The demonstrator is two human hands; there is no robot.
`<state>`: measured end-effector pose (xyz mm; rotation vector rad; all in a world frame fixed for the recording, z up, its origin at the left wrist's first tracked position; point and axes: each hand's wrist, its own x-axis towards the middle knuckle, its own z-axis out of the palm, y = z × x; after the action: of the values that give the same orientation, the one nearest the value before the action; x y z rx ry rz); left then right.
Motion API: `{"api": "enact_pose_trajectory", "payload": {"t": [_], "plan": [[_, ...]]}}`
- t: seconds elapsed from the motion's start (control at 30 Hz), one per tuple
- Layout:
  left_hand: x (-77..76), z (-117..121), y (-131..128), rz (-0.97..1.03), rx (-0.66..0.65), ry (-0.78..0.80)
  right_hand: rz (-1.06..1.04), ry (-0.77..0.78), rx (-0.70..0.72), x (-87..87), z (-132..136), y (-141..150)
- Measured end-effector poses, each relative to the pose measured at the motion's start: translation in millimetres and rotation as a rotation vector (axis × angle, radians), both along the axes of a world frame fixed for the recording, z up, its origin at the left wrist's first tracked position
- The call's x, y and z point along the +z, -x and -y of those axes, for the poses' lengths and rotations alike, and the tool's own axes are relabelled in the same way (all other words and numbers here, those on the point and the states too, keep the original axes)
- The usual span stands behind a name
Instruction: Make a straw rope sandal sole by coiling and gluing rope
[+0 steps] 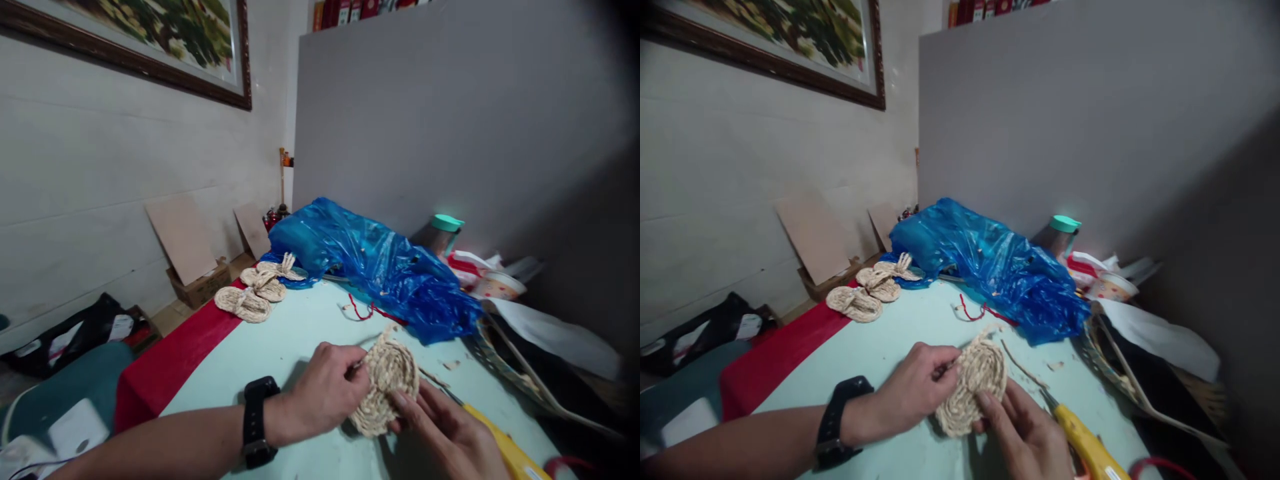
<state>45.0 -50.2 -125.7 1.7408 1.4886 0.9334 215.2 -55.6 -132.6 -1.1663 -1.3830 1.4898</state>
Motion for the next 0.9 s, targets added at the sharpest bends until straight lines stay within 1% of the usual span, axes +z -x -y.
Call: {"api": "enact_pose_trajectory", "payload": {"t": [0.13, 0.23, 0.43, 0.53, 0.6, 0.67, 0.73, 0.77, 0.83, 0.9], "plan": [[-1.9, -1.7, -0.9, 0.089, -0.031, 0.019, -0.151, 0.003, -0.034, -2.0, 3.2, 4.0], [-2.3, -2.6, -0.3, 0.141, -0.048, 0.032, -0.18, 0.003, -0.043, -2.3, 1.4, 5.8], [-2.9, -1.7, 1.8, 0.254, -0.095, 0.065, -0.226, -0.019, -0.022, 4.9, -1.7, 3.3], [-0.2, -1.3, 2.6, 0.358, -0.128, 0.088, -0.255, -0.037, -0.036, 5.7, -2.4, 2.1], [2.0, -1.6, 4.0, 0.454, -0.094, 0.124, -0.275, -0.053, -0.063, 5.7, -3.2, 0.9], [3.1, -3.2, 6.7, 0.517, -0.013, 0.167, -0.296, -0.07, -0.102, 6.0, -4.2, -1.0], [1.9, -6.3, 10.0, 0.5, 0.054, 0.194, -0.321, -0.093, -0.141, 6.4, -4.8, -3.9], [0.4, -8.2, 11.4, 0.476, 0.063, 0.203, -0.336, -0.108, -0.16, 6.7, -4.9, -5.5], [-4.1, -11.7, 12.4, 0.415, 0.035, 0.226, -0.369, -0.142, -0.192, 7.5, -4.5, -8.5], [-8.6, -13.4, 10.9, 0.353, -0.022, 0.259, -0.4, -0.178, -0.219, 8.4, -3.4, -10.5]]}}
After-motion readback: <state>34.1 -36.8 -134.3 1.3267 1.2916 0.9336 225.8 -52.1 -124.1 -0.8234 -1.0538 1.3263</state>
